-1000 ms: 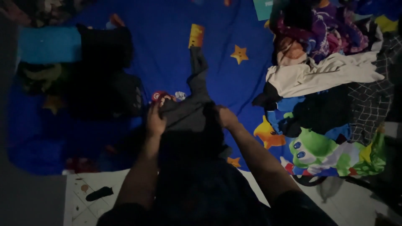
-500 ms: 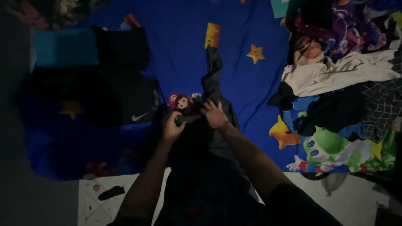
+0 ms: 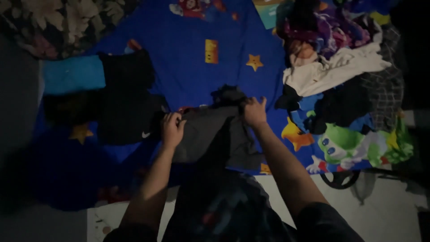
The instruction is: Folding various items of clothing on a bed.
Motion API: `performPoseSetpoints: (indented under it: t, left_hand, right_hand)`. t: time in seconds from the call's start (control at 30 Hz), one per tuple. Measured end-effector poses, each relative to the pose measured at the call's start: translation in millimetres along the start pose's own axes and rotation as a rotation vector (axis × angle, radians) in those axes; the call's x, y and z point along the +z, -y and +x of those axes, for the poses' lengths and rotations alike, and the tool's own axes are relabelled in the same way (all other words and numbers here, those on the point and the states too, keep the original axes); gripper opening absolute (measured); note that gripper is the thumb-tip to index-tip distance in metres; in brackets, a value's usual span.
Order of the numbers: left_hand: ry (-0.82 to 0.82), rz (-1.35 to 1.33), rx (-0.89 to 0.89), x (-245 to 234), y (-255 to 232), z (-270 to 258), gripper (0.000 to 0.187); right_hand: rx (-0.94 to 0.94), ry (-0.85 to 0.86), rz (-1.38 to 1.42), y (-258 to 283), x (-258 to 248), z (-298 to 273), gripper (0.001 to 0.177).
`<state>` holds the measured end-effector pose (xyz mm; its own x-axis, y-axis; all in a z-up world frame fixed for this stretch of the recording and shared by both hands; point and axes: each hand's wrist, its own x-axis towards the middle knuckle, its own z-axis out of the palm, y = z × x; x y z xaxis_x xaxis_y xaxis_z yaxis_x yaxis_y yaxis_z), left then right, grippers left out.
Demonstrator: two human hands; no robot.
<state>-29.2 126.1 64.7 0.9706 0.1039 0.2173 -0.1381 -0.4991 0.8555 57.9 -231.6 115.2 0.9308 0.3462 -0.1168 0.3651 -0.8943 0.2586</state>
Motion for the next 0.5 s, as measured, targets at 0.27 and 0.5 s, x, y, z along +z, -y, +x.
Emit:
performPoseSetpoints:
  t: [0.27, 0.5]
  left_hand:
    - [-0.044, 0.003, 0.082, -16.0, -17.8, 6.9, 0.028]
    - [-0.008, -0.047, -0.216, -15.3, -0.9, -65.8, 0.015]
  right_hand:
    - [-0.149, 0.164, 0.592, -26.4, 21.7, -45.9, 0.042]
    - [0.021, 0.017, 1.287, 15.4, 22.4, -80.0, 0.038]
